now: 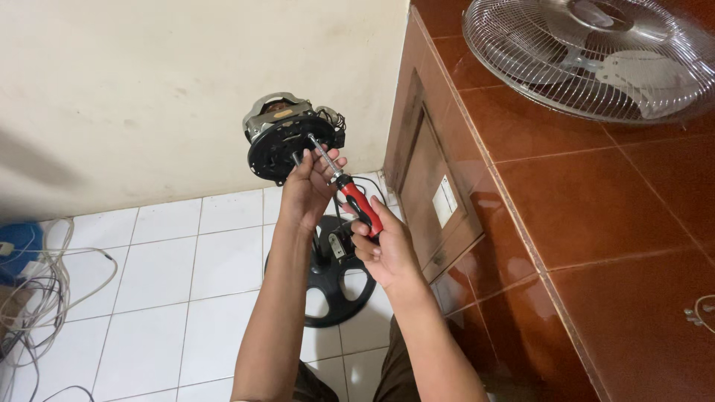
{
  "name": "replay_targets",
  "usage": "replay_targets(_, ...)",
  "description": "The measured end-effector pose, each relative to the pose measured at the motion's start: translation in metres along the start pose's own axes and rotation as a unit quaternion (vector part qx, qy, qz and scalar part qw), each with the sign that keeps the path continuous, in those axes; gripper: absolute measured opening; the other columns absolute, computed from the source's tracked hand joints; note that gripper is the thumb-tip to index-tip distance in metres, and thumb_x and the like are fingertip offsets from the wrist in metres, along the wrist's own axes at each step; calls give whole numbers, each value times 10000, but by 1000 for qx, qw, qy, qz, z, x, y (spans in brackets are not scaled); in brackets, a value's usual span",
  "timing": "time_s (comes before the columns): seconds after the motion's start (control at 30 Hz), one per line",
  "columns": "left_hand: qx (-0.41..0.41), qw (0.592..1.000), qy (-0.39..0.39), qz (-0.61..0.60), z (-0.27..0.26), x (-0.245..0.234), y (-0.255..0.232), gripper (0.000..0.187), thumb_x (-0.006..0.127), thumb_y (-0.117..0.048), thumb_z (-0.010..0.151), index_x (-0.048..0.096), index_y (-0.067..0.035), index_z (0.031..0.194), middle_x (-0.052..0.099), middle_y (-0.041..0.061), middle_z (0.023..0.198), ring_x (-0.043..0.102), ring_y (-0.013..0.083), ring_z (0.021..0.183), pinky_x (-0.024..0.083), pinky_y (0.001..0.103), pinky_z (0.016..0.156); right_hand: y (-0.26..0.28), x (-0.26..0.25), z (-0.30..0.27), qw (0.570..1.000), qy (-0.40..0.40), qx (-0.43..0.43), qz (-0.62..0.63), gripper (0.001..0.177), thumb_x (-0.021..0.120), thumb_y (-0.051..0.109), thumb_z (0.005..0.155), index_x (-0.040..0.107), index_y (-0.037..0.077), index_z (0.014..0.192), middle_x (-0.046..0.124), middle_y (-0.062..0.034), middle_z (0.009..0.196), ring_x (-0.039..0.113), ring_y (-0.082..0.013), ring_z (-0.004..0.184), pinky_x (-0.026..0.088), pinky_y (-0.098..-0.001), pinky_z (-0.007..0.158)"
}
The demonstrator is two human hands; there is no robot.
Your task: The person disassembles a standing fan by removing the front grille and unscrewing components from the motor housing using a screwdriver. The person then reattaches the front grille and continues to adjust screws on the motor assembly.
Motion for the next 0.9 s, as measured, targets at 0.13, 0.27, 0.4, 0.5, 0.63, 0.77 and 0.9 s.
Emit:
replay_targets(0.13, 1, 1000, -1, -4, -1, 2, 2, 313, 446, -316, 1071, 576, -52, 1180, 717, 128, 1148, 691, 296, 1114, 542, 547, 966, 22, 2, -11, 933, -163, -171, -271, 406, 578, 313, 1048, 742, -58, 1045, 604, -40, 671, 524, -75, 521, 330, -223, 446)
replay_targets(0.27, 4, 1000, 26, -14, -1, 0, 3, 297, 456, -290, 1100, 571, -26, 1172, 698, 136, 1088, 704, 307, 1078, 565, 546, 956, 37, 38, -40, 738, -189, -342, -549, 305, 605, 266, 1028, 751, 4, 1085, 647, -88, 702, 610, -188, 563, 490, -335, 543)
replay_targets(0.4, -3, 999, 25, -36, 2, -6, 4, 273, 461, -288, 1104, 562, -38, 1147, 694, 120, 1048, 707, 289, 1016, 594, 557, 954, 39, 71, -60, 553, -179, -477, -659, 325, 702, 184, 985, 680, -23, 1235, 667, -141, 856, 645, -297, 692, 500, -403, 615)
replay_targets(0.5, -6, 999, 27, -38, 4, -7, 3, 284, 457, -299, 1104, 565, -43, 1162, 698, 117, 1053, 711, 281, 1015, 589, 527, 950, 40, 73, -66, 515, -192, -514, -659, 375, 734, 149, 942, 679, -5, 1279, 655, -135, 911, 652, -287, 771, 522, -391, 657)
replay_targets(0.63, -15, 999, 26, -30, 1, -8, 3, 326, 455, -332, 1096, 577, -52, 1208, 704, 109, 1060, 712, 282, 1006, 582, 483, 911, 36, 62, -59, 608, -190, -490, -595, 410, 754, 185, 937, 665, 6, 1295, 661, -112, 870, 647, -252, 739, 524, -375, 631)
replay_targets(0.77, -17, 998, 63, -26, -5, -4, 0, 356, 432, -379, 1106, 564, -82, 1251, 708, 112, 1105, 708, 274, 1035, 567, 439, 871, 25, 28, -32, 897, -146, -337, -245, 441, 703, 300, 988, 615, -17, 1282, 635, -48, 867, 632, -168, 749, 494, -307, 561)
replay_targets(0.9, -15, 999, 35, 11, -7, -3, -4, 389, 414, -407, 1097, 569, -90, 1260, 712, 108, 1120, 706, 269, 1033, 556, 426, 851, -6, 0, -11, 992, -120, -38, -6, 589, 448, 529, 951, 610, 21, 1202, 661, -83, 765, 646, -197, 568, 452, -285, 409)
Point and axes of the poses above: each hand's wrist, its own z-axis towards the middle knuckle, its own x-axis out of the palm, y = z × x, the point moved 7 cm from there along z, towards the middle knuckle
